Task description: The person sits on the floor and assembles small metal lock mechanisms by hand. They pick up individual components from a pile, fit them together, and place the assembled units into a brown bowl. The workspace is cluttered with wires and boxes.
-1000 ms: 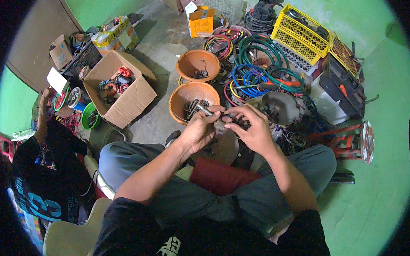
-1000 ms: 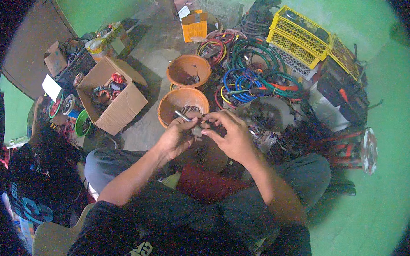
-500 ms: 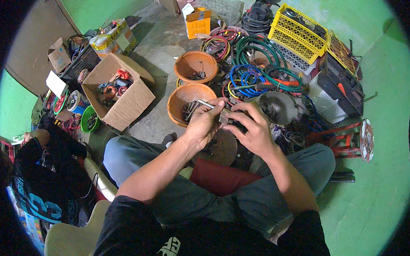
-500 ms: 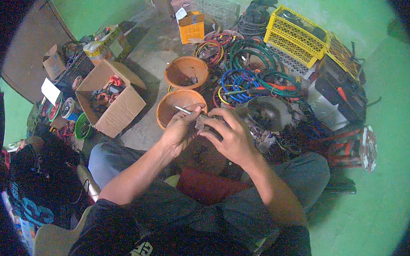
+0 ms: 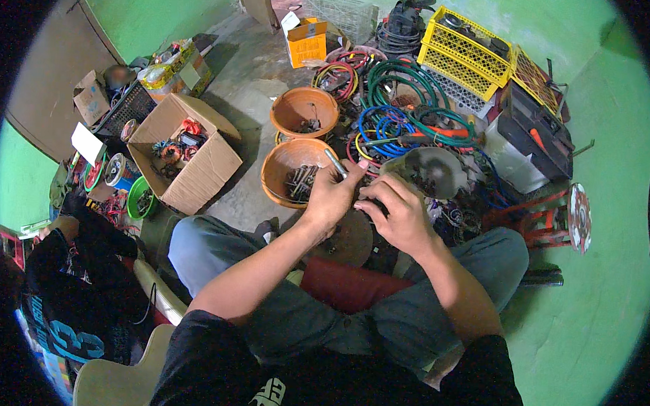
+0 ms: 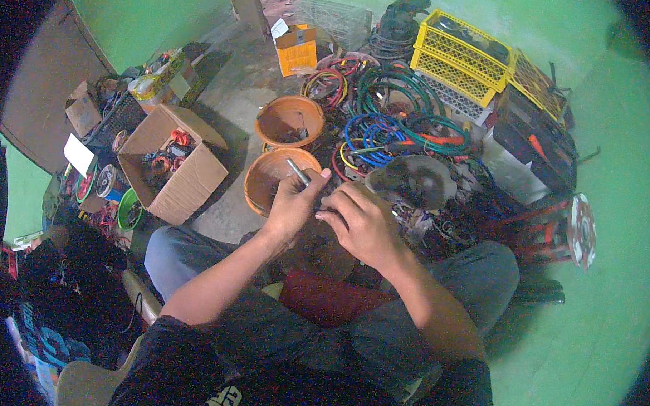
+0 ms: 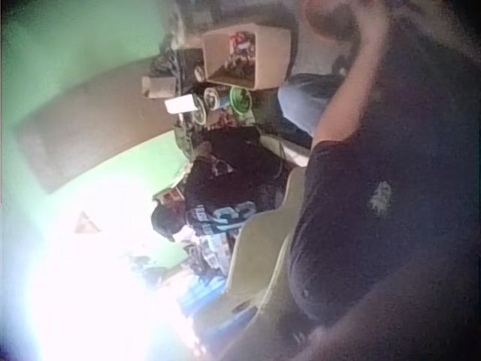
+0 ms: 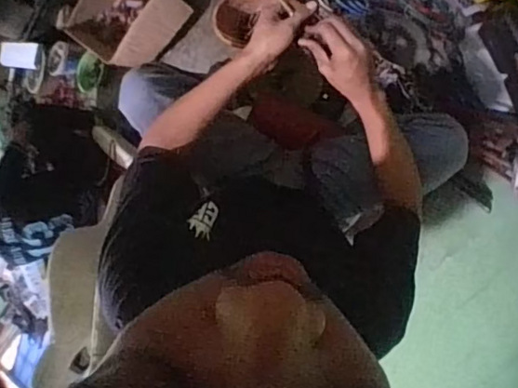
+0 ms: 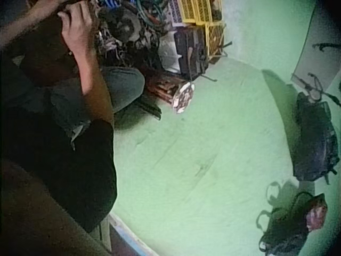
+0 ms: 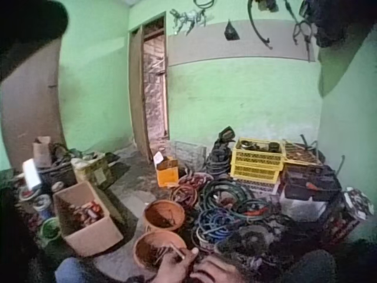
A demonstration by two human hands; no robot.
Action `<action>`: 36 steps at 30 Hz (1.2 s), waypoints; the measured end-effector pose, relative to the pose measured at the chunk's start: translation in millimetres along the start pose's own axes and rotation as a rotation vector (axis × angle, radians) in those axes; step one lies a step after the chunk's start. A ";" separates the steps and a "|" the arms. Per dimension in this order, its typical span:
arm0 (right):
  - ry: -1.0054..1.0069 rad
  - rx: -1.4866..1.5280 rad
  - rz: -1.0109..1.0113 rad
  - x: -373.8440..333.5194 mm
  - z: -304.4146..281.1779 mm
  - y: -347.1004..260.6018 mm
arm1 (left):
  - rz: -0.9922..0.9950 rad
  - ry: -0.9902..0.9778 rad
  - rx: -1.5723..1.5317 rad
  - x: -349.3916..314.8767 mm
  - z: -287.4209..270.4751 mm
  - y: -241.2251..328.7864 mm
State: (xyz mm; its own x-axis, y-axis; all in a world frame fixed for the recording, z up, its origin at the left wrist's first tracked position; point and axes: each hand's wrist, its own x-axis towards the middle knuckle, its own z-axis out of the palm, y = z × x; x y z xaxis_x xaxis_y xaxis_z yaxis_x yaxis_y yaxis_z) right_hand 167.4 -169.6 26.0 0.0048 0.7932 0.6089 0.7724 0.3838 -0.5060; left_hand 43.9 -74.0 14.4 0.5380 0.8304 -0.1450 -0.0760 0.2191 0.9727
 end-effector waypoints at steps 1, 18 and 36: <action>-0.008 -0.002 -0.005 -0.4 -0.3 -1.5 | -0.003 0.022 -0.039 -0.1 0.9 -1.0; -0.025 0.026 -0.079 0.8 8.2 -2.1 | -0.432 0.006 -0.371 -3.1 -1.9 5.4; 0.158 -0.032 -0.038 -8.0 30.6 -0.2 | -0.349 0.211 -0.542 3.3 14.4 9.2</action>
State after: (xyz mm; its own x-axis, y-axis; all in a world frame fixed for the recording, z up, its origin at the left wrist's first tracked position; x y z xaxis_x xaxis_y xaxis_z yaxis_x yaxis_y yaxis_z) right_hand 147.8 -161.5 2.6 0.0729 0.6934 0.7169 0.7941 0.3946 -0.4623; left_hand 57.2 -76.6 25.5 0.4361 0.7346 -0.5199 -0.3673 0.6727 0.6424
